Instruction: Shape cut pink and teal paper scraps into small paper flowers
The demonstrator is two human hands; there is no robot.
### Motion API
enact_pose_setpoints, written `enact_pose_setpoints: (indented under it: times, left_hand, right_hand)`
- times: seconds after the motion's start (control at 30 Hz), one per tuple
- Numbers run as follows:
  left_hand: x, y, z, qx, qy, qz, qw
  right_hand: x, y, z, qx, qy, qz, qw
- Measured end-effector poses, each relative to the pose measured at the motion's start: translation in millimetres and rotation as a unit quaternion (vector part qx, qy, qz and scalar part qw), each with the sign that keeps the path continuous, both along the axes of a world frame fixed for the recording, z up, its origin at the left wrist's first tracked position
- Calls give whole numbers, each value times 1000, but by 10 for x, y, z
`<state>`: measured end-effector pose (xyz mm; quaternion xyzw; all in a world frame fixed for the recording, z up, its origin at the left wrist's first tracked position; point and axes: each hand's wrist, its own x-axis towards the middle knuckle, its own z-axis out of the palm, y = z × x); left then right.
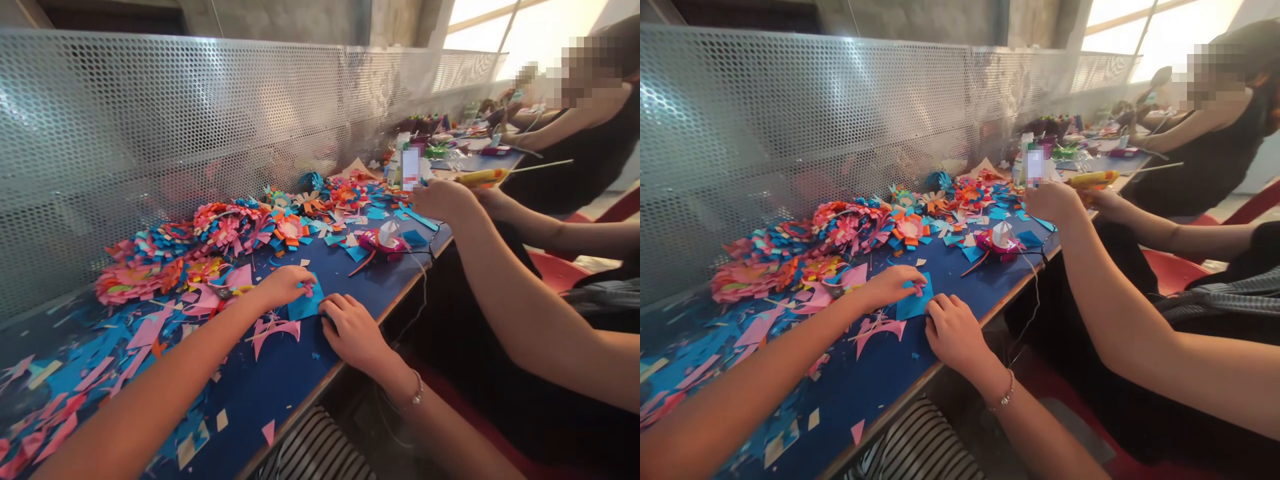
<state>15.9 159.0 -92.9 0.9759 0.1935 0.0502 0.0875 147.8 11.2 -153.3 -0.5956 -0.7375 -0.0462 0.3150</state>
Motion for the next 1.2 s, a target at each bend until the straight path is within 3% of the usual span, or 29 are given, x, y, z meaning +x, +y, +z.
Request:
enact_pose_setpoints:
  times: [0.83,1.0,1.2]
  left_hand:
    - [152,1,86,42,86,-24,995]
    - [144,54,64,-8,69,-6,998]
    - [103,105,98,-132,-23,63,989]
  right_hand:
    - [22,-4,0,-4,-2,9,1000]
    - [16,-9,5,-5,0,3,1000]
    - [8,-4,23,-25,5,5,1000]
